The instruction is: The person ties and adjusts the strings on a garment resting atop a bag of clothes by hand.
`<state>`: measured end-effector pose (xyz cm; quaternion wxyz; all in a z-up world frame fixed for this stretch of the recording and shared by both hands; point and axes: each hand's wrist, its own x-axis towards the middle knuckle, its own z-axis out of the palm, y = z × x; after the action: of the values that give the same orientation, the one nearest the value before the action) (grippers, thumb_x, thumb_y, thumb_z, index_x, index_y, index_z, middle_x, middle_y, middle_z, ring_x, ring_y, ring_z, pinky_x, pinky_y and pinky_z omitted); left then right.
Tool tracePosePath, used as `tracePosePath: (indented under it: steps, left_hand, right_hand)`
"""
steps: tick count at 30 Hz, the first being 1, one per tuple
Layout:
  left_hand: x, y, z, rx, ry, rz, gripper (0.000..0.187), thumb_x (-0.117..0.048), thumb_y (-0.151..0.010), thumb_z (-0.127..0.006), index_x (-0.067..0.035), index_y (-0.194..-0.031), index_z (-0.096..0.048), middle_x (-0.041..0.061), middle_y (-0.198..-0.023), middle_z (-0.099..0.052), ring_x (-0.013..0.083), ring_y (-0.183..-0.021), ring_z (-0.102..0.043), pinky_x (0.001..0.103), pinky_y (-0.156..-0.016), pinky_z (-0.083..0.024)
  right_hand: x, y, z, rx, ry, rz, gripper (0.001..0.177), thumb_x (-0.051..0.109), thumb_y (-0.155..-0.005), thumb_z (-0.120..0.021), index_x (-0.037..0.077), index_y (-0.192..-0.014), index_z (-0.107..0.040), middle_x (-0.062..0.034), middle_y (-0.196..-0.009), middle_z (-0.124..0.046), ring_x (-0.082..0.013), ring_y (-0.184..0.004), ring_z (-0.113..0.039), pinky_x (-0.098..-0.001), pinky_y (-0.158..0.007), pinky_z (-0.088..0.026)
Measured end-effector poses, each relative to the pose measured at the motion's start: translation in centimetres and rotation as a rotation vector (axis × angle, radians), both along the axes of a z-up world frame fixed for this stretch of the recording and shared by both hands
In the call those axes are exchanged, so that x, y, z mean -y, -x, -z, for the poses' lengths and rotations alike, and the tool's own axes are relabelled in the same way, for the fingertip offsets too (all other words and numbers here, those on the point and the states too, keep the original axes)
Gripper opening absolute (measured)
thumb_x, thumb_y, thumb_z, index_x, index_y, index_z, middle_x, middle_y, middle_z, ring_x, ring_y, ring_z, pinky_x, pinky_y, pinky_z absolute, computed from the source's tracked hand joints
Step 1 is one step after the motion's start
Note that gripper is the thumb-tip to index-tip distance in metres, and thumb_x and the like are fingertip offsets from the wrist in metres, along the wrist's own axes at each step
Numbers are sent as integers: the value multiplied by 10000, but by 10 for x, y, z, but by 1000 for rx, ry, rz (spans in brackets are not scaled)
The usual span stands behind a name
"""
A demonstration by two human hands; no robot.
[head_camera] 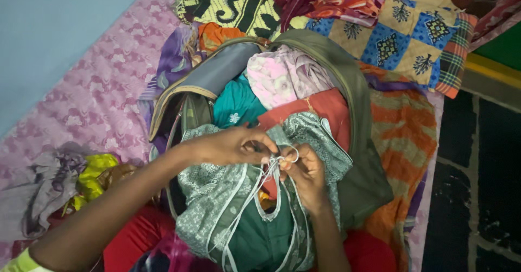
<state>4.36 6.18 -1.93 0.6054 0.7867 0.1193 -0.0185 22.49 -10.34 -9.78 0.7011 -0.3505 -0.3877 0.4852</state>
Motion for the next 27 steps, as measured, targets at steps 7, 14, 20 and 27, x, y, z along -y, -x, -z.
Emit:
tracePosePath:
  steps: [7, 14, 20, 27]
  left_hand:
    - [-7, -12, 12, -35, 100, -35, 431, -360, -1004, -602, -29, -1261, -704, 40, -1087, -751, 117, -932, -664, 298, -868, -558]
    - [-4, -16, 28, 91, 339, -133, 334, -183, -925, -747, 18, -1190, -719, 63, -1082, -748, 119, -1024, -680, 282, -948, -533]
    - [-4, -13, -2, 135, 66, -200, 194, -106, -946, -697, -23, -1111, -753, 56, -1032, -775, 127, -986, -698, 298, -906, -553]
    - [15, 0, -48, 404, -1387, -41, 283, -6, -712, -662, -13, -993, -694, 116, -999, -695, 309, -984, -694, 442, -853, -532]
  right_hand:
    - [0, 0, 4, 66, -38, -9, 96, 1, -996, -666, 52, -1017, -587, -72, -1043, -617, -108, -814, -600, -266, -705, -515]
    - [-2, 4, 9, 328, -136, 112, 165, -82, -970, -638, 38, -1066, -580, -85, -1111, -635, -115, -963, -637, -262, -837, -546]
    - [-2, 6, 8, 313, -101, 149, 161, -104, -976, -627, 23, -1067, -586, -92, -1104, -639, -128, -974, -646, -264, -831, -546]
    - [-3, 9, 10, 368, 7, 172, 170, -91, -968, -656, 33, -1060, -586, -79, -1086, -662, -78, -912, -615, -223, -787, -506]
